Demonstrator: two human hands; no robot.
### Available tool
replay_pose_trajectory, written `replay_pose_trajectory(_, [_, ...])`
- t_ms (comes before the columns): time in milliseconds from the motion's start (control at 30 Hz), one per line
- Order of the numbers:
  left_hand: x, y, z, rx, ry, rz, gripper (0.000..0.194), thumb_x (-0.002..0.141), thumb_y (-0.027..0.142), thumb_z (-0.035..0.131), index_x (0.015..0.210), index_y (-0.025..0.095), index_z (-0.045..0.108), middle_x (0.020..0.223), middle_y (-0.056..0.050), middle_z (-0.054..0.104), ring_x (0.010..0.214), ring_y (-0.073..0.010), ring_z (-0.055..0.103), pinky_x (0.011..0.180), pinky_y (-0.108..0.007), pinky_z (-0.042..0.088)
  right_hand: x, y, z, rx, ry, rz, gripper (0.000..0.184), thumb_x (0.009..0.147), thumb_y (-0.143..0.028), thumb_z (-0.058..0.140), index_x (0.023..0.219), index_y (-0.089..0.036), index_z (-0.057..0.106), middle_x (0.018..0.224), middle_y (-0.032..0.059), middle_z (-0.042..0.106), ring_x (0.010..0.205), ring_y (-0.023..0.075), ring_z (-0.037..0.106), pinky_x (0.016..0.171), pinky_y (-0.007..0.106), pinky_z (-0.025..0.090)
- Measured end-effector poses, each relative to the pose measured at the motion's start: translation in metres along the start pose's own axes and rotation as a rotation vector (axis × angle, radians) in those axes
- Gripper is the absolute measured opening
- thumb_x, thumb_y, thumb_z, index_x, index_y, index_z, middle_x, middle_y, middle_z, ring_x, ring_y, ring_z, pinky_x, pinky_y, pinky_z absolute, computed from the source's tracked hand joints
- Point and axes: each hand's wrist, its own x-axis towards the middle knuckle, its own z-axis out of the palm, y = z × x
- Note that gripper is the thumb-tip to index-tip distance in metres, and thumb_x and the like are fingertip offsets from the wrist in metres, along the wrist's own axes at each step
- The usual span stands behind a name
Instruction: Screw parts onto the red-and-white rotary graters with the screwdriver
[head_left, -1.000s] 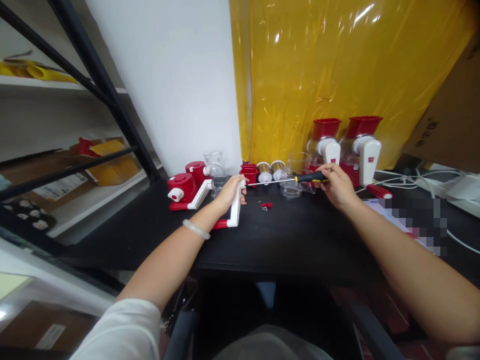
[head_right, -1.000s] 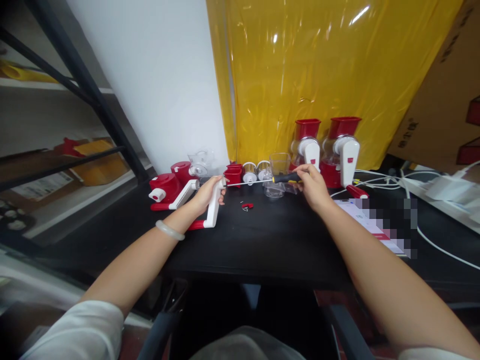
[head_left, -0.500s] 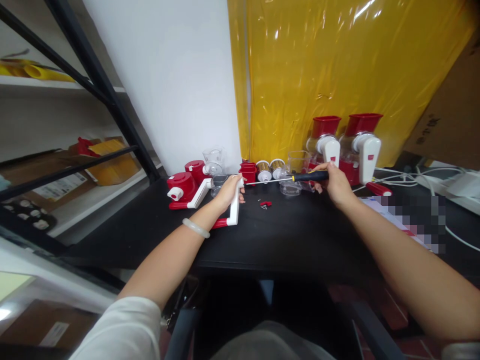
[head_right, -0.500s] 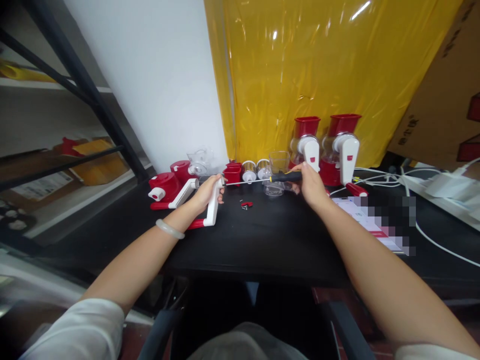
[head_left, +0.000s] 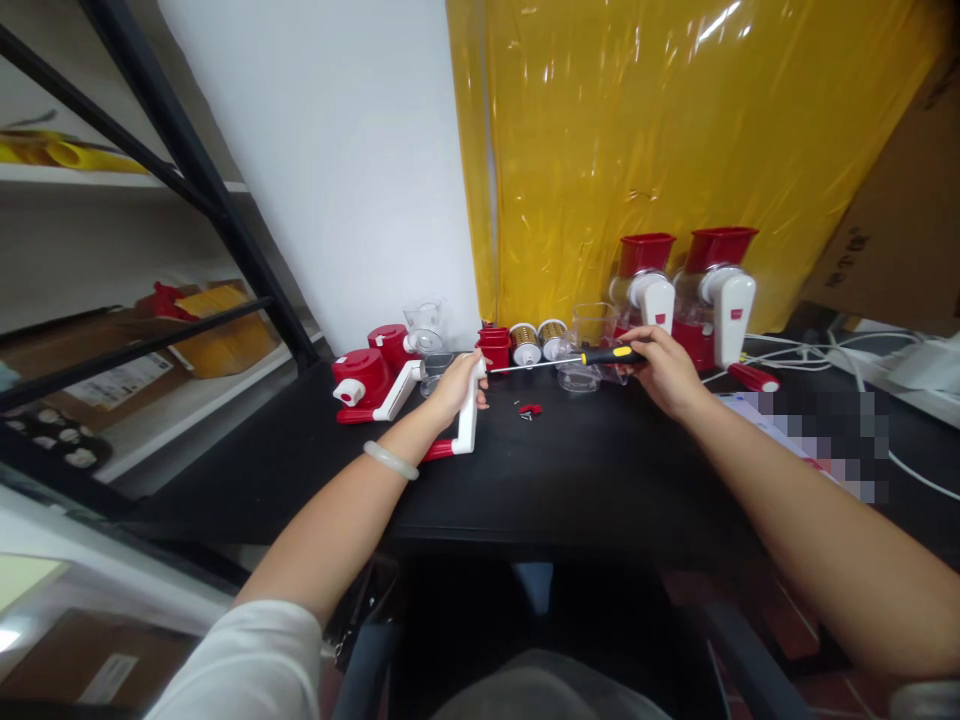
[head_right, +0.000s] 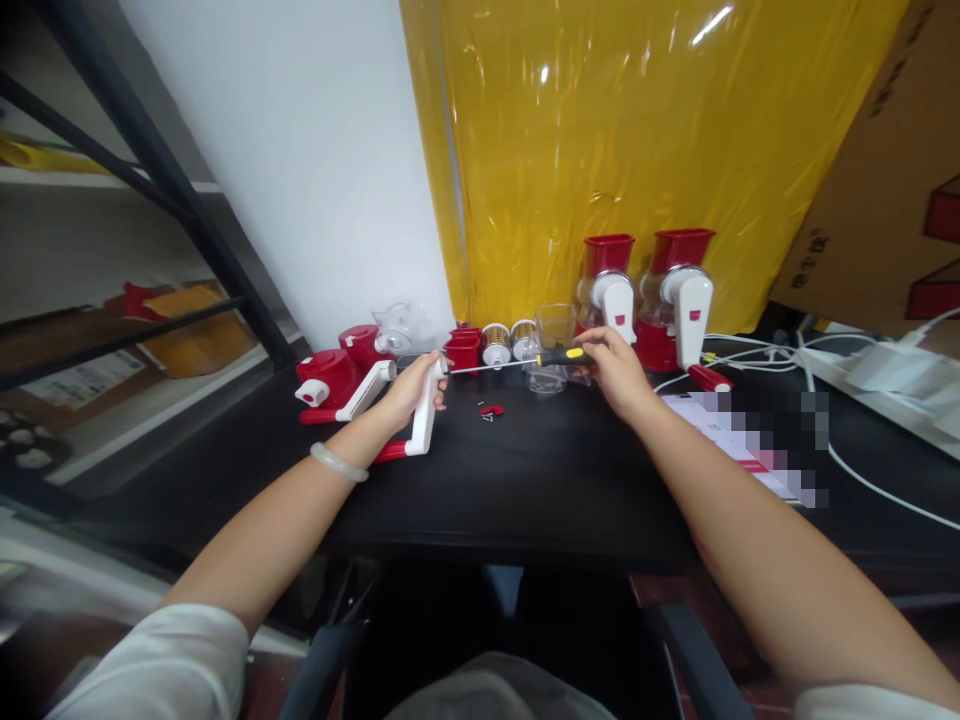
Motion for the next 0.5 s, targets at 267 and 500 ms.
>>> replay_pose_trajectory(267, [0.0022,-0.0005,-0.0022,-0.008,-0.05,-0.084,0.041,0.103,0.06,0.066,0.092,0.021,0.06,0.061,0.004,0.058,0.041,-0.0124,0.053,0.045,-0.024,0.052,-0.0016,-0.0068,-0.0046,0.032,0.027,-0.02,0.023,0.07,-0.037,0.072,0.089,-0.028,0.063,0.095,0.0044,0.064,0.082,0.0234,0.066,0.065,0.038,0.06])
replay_pose_trajectory(500, [0.0023,-0.0018,-0.0005,0.021,-0.037,-0.054,0.044,0.101,0.063,0.069,0.09,0.022,0.057,0.061,0.004,0.058,0.041,-0.0127,0.053,0.045,-0.025,0.052,-0.0004,-0.0007,-0.0054,0.041,0.051,-0.06,0.034,0.083,-0.061,0.074,0.086,-0.027,0.066,0.096,0.0063,0.069,0.079,0.0245,0.068,0.061,0.039,0.06])
